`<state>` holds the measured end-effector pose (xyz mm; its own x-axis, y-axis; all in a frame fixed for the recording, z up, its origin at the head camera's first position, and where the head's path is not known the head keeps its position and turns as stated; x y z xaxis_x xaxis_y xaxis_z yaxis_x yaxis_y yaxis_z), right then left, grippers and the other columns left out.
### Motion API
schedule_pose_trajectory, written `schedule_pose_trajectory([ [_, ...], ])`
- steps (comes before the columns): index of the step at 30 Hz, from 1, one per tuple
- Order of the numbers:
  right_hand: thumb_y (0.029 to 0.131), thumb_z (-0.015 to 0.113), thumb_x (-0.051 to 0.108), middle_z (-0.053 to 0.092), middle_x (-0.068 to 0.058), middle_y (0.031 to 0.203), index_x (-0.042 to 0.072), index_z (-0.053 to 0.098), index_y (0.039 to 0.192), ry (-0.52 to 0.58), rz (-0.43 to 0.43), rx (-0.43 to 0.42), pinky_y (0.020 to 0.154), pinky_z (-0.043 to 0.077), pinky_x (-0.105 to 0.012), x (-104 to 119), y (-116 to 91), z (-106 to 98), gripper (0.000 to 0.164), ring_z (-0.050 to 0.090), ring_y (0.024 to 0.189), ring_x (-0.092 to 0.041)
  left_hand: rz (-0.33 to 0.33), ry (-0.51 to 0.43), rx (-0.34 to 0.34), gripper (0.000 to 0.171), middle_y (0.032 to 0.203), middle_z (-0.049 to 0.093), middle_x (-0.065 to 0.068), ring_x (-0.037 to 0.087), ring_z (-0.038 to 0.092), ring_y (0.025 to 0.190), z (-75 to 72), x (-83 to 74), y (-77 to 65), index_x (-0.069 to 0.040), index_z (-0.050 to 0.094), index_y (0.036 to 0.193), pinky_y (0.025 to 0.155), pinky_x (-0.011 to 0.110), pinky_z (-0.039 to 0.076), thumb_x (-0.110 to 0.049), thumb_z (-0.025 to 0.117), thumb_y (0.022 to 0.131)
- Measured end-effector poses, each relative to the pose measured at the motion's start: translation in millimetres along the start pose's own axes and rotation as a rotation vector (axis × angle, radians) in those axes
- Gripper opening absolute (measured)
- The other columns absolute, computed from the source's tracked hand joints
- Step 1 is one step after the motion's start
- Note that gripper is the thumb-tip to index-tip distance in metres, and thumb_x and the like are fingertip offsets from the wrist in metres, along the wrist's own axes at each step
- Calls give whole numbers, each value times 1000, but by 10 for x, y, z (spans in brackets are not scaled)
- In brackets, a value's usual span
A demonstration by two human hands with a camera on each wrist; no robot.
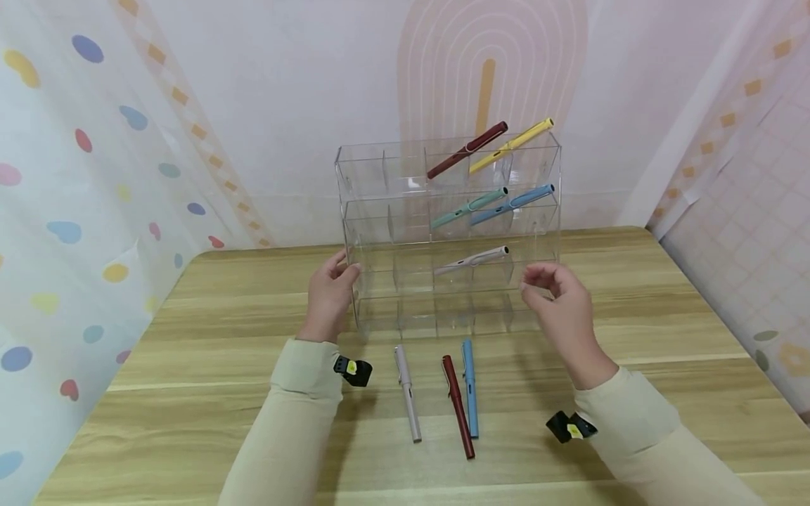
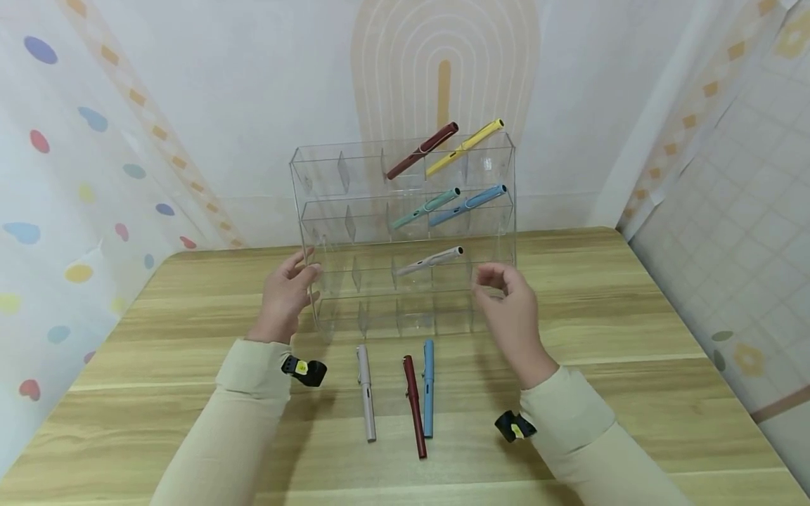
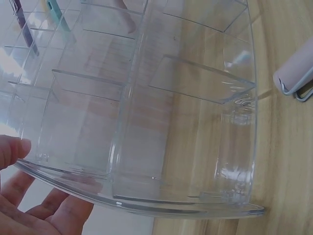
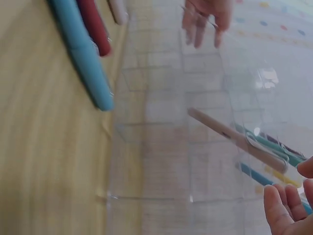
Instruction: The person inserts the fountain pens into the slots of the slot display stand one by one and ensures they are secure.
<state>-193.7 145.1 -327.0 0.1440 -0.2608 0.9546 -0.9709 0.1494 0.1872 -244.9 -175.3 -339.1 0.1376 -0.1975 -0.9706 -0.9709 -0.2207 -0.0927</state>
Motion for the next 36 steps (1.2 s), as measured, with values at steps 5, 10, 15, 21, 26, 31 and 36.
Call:
schedule_pose_trajectory([
  [5,92,61,6,61,-17,111,-4,59,112,-74,46,95,75,47,-14,-87,-108,67,22,55,92,-5,-10,-6,5,48,135,51,15,26,48,114,0,-7,6,-19,42,147,81,33,41,-19,52,100],
  [10,91,59,4,62,-17,107,-5,61,111,-113,87,190,71,48,-19,-204,-160,146,22,55,88,-13,-10,-19,-2,47,133,51,15,26,48,112,3,-11,12,-18,44,146,80,32,41,-19,52,99],
  [15,91,58,2,62,-17,101,-9,60,112,-127,117,266,68,50,-23,-323,-197,232,23,56,82,-15,-13,-26,-1,47,134,50,15,26,47,117,4,-15,9,-18,45,146,86,36,43,-18,51,100],
  [21,91,57,2,62,-15,99,-10,60,113,-163,150,315,67,50,-26,-449,-210,357,25,58,79,-18,-28,-32,-9,46,134,50,16,28,45,123,19,-24,8,-18,45,146,96,44,43,-18,50,100],
  [26,91,56,2,61,-13,97,-9,61,113,-173,193,328,65,50,-28,-498,-215,461,25,57,75,-18,-28,-23,-23,45,129,52,16,25,46,114,27,-32,-9,-16,46,145,88,36,44,-17,49,100],
  [31,91,55,2,60,-16,100,-10,59,116,-165,235,354,67,53,-32,-519,-227,525,28,58,81,-21,-9,-4,-37,44,124,54,14,19,45,98,35,-29,-13,-15,47,144,71,24,41,-17,49,100],
  [36,90,57,1,61,-17,101,-10,59,116,-197,232,379,66,53,-33,-545,-224,571,28,59,80,-23,-2,4,-49,44,125,55,15,19,46,97,39,-28,-2,-15,48,144,68,23,41,-16,49,100],
])
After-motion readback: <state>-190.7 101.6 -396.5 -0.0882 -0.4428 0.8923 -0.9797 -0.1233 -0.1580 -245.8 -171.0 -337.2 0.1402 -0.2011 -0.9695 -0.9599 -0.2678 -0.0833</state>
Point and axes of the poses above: each hand's wrist, its own y-axis towards the middle knuckle, its own z-axis out of the palm, x = y × z, the point moved 4 cm from there along y, towards the middle knuckle
